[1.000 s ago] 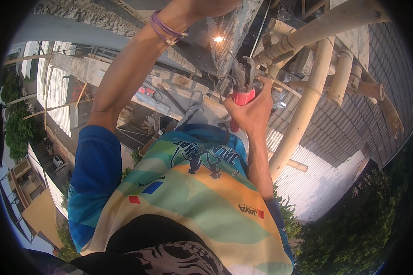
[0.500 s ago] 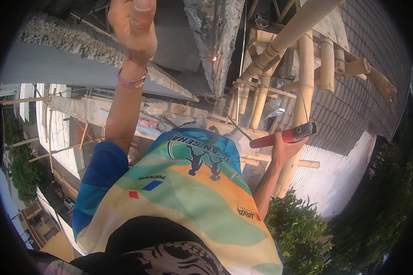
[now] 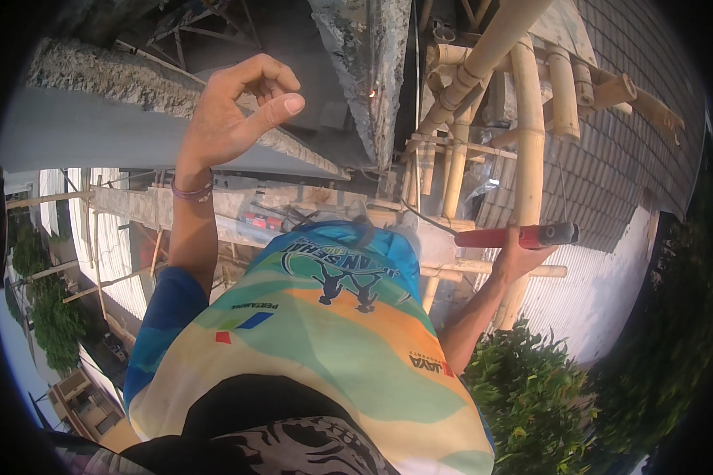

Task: The person welds steel rods to a concrete structure using a handheld welding torch. They position the rods against the structure, strike an arc, and weld the joints while standing on bamboo scaffolding.

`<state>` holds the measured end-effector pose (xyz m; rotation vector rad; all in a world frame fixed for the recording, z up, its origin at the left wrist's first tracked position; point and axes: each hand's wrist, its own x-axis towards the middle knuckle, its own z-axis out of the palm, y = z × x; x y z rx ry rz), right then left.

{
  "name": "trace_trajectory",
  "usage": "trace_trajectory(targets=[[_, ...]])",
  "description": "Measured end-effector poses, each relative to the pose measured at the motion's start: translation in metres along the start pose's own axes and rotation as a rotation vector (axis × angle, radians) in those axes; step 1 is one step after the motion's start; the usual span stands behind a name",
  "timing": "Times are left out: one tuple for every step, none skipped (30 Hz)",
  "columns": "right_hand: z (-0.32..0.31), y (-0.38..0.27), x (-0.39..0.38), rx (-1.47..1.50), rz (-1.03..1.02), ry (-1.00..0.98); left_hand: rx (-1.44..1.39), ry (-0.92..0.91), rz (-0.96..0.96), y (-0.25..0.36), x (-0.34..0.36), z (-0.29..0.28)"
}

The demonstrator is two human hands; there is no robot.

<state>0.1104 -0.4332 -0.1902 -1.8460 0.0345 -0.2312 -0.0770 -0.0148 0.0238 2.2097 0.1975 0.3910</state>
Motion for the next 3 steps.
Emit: trace_trajectory(targets=[[-0.004, 0.004, 0.005, 0.028, 0.027, -0.027, -0.018, -0.152, -0.114, -0.002, -0.008, 0.015], [-0.008, 0.008, 0.009, 0.067, 0.054, -0.05, -0.039, -0.304, -0.229, -0.004, -0.015, 0.029], [-0.01, 0.011, 0.014, 0.132, 0.081, -0.079, -0.041, -0.294, -0.236, -0.009, -0.018, 0.032]])
